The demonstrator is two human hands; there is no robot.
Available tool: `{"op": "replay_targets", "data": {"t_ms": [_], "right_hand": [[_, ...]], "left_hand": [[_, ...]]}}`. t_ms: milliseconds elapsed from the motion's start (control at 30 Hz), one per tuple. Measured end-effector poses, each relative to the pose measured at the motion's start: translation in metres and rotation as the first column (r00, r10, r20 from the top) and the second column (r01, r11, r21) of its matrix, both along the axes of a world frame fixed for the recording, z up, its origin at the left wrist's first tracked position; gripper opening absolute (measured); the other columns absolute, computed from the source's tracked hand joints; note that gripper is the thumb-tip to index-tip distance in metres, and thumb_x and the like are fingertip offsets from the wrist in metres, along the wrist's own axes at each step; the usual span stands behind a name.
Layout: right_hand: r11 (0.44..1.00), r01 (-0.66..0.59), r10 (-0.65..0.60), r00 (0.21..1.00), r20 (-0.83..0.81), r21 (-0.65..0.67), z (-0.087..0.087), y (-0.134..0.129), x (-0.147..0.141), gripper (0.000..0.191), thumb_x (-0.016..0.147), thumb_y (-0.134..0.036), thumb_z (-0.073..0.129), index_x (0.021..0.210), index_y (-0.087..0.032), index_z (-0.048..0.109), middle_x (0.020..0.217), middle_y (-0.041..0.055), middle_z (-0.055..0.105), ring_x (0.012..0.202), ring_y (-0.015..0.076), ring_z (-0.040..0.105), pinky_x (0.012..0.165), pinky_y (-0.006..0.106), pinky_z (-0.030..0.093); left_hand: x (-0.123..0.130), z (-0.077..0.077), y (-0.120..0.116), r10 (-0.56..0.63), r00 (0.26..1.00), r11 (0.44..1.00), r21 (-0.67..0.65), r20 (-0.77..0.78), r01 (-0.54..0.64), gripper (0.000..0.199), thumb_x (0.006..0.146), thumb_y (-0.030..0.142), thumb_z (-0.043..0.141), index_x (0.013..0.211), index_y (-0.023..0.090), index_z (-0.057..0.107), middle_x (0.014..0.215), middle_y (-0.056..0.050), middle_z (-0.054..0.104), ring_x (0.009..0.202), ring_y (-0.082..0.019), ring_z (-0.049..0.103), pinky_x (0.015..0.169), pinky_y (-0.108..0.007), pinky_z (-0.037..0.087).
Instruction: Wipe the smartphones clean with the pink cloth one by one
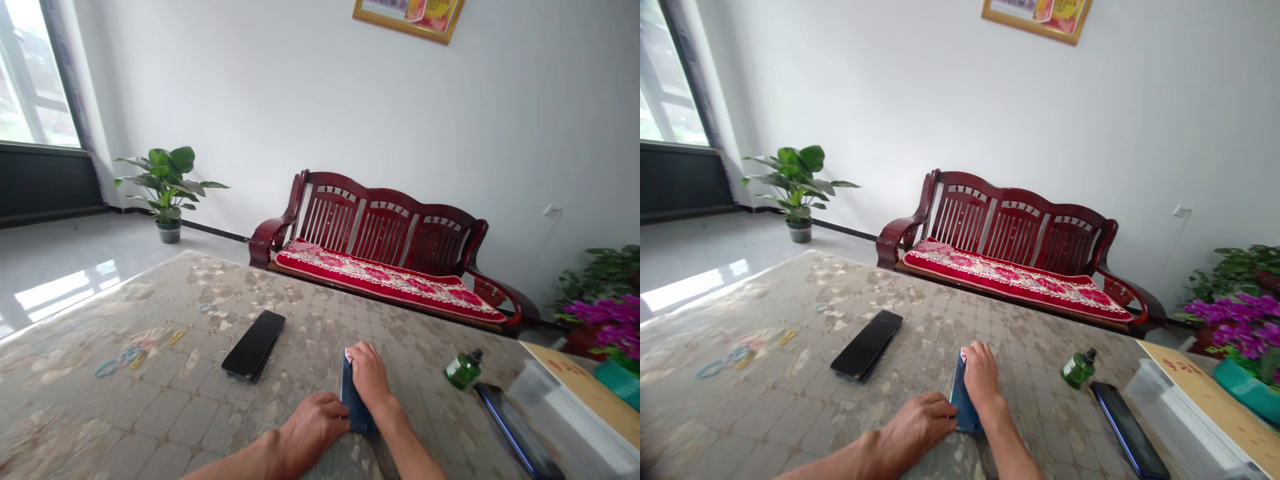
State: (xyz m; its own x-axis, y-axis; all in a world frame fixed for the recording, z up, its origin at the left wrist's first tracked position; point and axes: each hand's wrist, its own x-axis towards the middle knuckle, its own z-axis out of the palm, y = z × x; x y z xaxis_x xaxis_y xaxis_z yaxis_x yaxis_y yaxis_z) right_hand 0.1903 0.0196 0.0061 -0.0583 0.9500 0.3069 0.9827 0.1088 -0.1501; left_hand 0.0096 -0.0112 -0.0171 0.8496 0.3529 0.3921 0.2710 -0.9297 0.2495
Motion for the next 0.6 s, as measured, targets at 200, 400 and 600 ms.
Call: {"op": "replay_targets", "data": {"t_ms": [200,400,600], "right_hand": [[0.992,-0.117,0.119,0.992,-0.046,0.049,-0.011,-0.028,0.002,0.032,0.093,-0.006,0.043,0.087,-0.024,0.068,0.088,0.0016,0.061,0.088,0.0179,0.053,0.078,0.026,0.038],[0.995,-0.086,0.087,0.996,-0.026,0.057,-0.01,-0.017,0.004,0.03,0.093,-0.008,0.045,0.088,-0.025,0.069,0.089,0.0017,0.063,0.089,0.0186,0.054,0.08,0.027,0.038],[0.999,-0.028,0.029,1.0,-0.009,0.042,-0.006,0.003,0.004,0.032,0.092,-0.006,0.045,0.086,-0.025,0.07,0.088,0.0024,0.064,0.089,0.018,0.055,0.078,0.026,0.039]], "left_hand": [[0.0,-0.001,0.002,-0.019,0.999,1.0,-0.018,0.05,0.02,0.023,0.102,0.023,0.047,0.082,0.021,0.058,0.087,-0.001,0.068,0.086,-0.017,0.063,0.08,-0.026,0.046],[0.0,0.005,0.001,-0.01,0.999,1.0,-0.019,0.033,0.01,0.018,0.098,0.02,0.054,0.08,0.021,0.057,0.087,0.001,0.068,0.084,-0.018,0.063,0.078,-0.026,0.046],[-0.001,0.001,0.001,-0.012,1.0,1.0,-0.013,0.015,0.012,0.018,0.097,0.019,0.055,0.079,0.021,0.055,0.087,0.001,0.068,0.082,-0.017,0.062,0.076,-0.026,0.045]]}}
